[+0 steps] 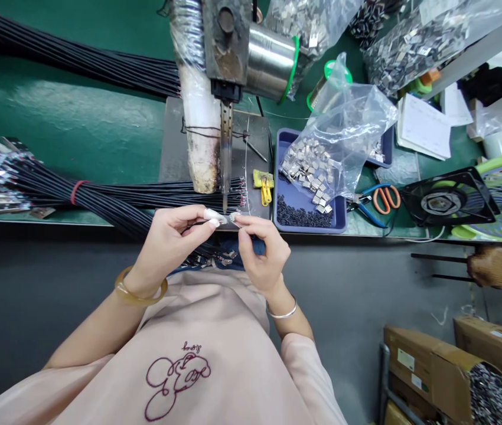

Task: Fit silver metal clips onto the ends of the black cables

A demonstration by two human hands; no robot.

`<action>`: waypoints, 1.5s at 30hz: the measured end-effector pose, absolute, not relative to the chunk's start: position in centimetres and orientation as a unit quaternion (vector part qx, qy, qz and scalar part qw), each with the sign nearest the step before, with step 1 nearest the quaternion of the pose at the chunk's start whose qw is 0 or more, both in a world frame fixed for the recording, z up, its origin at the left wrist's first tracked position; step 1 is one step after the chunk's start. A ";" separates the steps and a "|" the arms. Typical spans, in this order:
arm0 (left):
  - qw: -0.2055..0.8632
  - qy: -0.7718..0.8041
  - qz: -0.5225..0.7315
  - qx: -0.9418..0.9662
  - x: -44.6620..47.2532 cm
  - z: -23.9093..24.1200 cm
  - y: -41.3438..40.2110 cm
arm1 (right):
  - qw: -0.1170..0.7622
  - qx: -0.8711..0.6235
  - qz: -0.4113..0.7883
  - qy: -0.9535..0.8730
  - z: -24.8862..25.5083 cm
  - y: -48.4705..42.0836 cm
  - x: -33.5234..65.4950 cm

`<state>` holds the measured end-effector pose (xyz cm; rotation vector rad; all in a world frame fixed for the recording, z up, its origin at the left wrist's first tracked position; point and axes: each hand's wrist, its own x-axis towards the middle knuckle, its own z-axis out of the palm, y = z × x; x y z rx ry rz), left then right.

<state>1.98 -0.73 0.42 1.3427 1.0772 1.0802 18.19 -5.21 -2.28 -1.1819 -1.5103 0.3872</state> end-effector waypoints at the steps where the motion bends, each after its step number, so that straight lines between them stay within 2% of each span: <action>1: 0.521 0.453 0.449 0.567 2.0 0.4 -0.7 | 0.553 -0.506 0.172 -0.640 -2.4 -5.0 18.2; 8: 0.506 0.477 0.444 0.565 2.3 0.3 -0.5 | 0.512 -0.478 0.040 -0.712 -2.2 -4.1 18.2; 13: 0.514 0.485 0.441 0.553 2.5 0.4 -0.4 | 0.478 -0.474 -0.010 -0.740 -2.0 -3.8 18.2; 27: 0.516 0.497 0.425 0.554 2.5 0.5 -0.5 | 0.445 -0.463 -0.043 -0.765 -1.4 -4.2 18.4; 45: 0.524 0.482 0.449 0.540 2.6 0.7 -0.3 | 0.464 -0.463 -0.056 -0.753 -1.0 -3.7 18.1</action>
